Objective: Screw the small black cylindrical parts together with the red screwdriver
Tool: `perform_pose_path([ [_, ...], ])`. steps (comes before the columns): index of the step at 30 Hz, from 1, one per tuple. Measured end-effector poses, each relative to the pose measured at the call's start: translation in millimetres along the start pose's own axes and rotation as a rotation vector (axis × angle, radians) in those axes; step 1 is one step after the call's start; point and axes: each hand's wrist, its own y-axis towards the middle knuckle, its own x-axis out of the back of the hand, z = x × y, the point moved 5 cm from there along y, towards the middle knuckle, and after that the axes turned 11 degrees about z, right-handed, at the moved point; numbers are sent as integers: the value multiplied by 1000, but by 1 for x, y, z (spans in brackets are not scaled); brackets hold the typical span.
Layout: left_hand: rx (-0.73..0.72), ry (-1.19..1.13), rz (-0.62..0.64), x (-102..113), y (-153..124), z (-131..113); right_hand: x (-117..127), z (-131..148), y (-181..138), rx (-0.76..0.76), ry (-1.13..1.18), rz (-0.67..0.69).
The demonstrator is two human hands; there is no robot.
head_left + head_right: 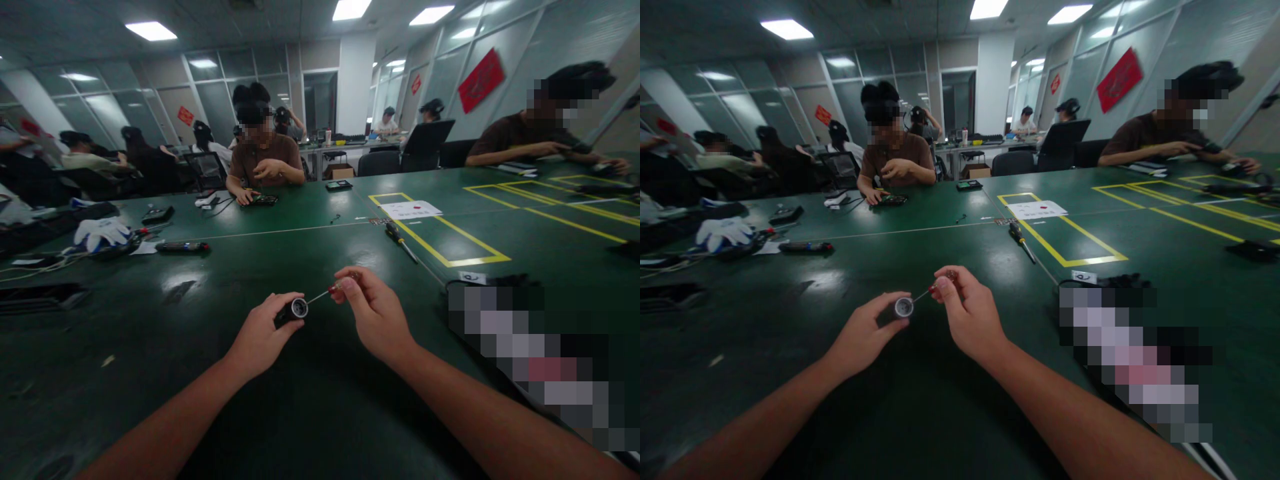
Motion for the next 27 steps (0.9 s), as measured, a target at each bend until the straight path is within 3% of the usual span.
perform_pose_path([
  [13,4,-25,-68,5,1,6,-5,2,-2,23,18,129],
  [27,-23,-22,-92,6,0,6,-9,2,-2,6,35,135],
])
